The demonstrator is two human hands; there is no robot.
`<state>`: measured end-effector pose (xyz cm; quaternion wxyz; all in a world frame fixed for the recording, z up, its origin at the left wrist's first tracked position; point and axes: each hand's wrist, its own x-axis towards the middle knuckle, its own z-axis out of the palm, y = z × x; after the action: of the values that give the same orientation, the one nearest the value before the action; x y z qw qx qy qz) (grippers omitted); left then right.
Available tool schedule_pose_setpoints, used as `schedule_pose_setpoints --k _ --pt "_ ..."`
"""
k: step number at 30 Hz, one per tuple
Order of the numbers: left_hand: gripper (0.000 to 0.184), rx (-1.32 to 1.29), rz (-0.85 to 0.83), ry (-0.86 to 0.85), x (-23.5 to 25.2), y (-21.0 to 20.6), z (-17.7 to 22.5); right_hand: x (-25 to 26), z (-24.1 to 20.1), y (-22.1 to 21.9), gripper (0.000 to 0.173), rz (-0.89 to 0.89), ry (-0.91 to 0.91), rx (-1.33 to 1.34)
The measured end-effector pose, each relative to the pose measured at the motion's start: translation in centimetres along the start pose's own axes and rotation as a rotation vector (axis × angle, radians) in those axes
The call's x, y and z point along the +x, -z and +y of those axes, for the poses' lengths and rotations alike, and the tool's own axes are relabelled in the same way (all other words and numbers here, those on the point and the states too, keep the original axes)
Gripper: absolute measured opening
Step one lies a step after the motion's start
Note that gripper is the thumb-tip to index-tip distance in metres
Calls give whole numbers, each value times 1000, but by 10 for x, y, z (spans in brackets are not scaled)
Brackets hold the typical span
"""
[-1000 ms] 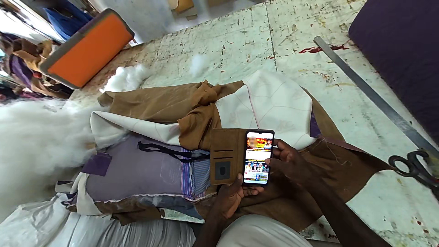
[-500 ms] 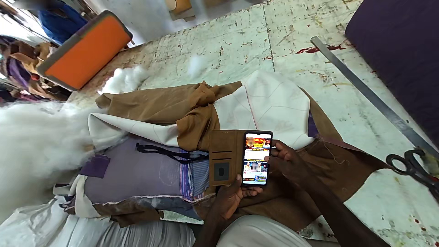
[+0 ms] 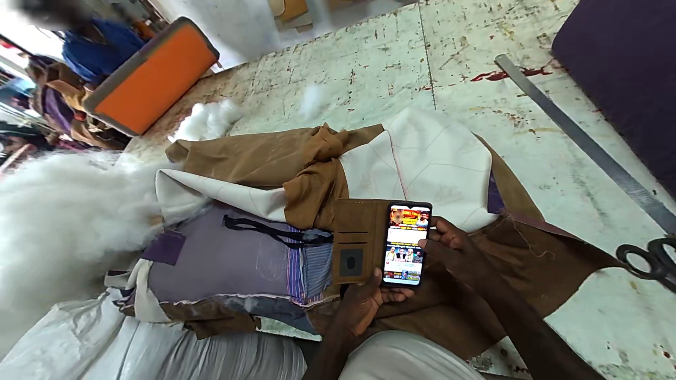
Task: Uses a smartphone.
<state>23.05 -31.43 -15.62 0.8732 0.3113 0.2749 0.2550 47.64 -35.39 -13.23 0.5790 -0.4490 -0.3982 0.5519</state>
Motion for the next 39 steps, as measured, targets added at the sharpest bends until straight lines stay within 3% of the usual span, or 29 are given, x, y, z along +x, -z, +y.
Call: schedule_pose_setpoints --k 14,21,26,31,39 --pt "43 36 17 16 1 1 1 2 4 1 33 13 -15 8" --pt "42 5 -4 11 2 3 0 -3 9 1 47 -13 -31 -12" --pt "41 9 16 14 1 2 1 -4 7 0 36 33 -42 -52" --pt "40 7 26 7 1 2 1 -2 7 -2 43 29 -34 -32" --pt "40 3 17 16 2 2 0 -4 9 1 32 50 -33 -96"
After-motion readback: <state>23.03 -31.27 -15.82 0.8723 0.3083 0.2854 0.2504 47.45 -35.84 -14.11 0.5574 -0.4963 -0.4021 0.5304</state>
